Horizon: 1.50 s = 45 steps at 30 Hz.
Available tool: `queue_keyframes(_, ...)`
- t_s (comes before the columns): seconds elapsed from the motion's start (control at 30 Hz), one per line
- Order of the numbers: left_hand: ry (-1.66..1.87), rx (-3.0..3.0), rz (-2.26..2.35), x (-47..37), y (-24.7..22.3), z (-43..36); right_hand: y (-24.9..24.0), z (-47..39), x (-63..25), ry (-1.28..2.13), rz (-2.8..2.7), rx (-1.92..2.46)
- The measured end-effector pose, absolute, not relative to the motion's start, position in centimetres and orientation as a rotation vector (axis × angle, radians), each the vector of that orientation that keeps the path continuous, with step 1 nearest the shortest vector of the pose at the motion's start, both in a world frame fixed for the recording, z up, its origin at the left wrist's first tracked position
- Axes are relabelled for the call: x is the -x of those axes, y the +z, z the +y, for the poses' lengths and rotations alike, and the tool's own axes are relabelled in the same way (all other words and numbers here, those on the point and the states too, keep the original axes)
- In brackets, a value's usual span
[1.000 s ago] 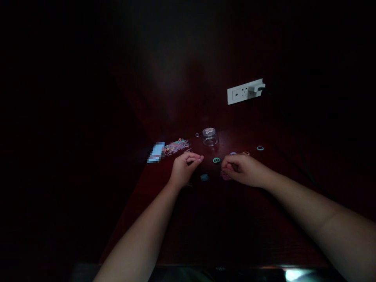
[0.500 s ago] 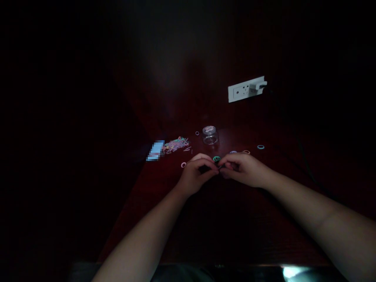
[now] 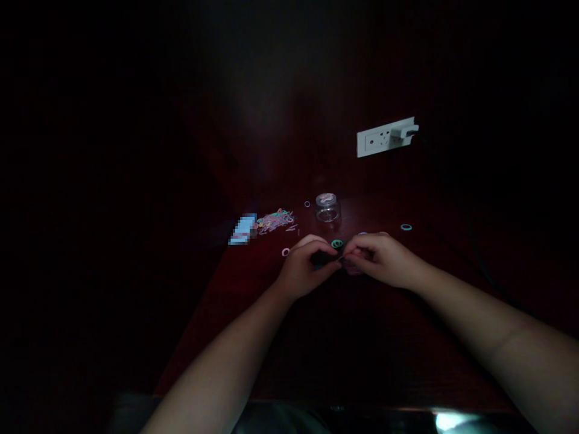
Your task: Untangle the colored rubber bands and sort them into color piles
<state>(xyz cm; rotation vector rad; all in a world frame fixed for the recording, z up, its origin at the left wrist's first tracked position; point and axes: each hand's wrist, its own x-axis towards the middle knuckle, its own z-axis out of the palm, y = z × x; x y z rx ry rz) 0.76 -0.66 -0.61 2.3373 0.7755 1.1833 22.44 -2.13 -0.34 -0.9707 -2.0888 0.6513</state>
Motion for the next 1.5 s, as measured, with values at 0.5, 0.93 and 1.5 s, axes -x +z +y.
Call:
queue_keyframes(0.5, 1.104, -2.449, 0.858, -1.0, 0.0, -1.4, 0.1, -2.2, -22.4, 0.587, -2.125, 0.992)
queue_keyframes(0.93, 1.072, -2.507, 0.903, -1.0, 0.3, -1.5, 0.1, -2.1, -22.5, 0.647, -2.138, 1.001)
queue_keyframes(1.5, 0.993, -2.520, 0.950, -0.8, 0.5, -1.6, -0.1, -2.1, -22.7, 0.702, -2.095, 0.964)
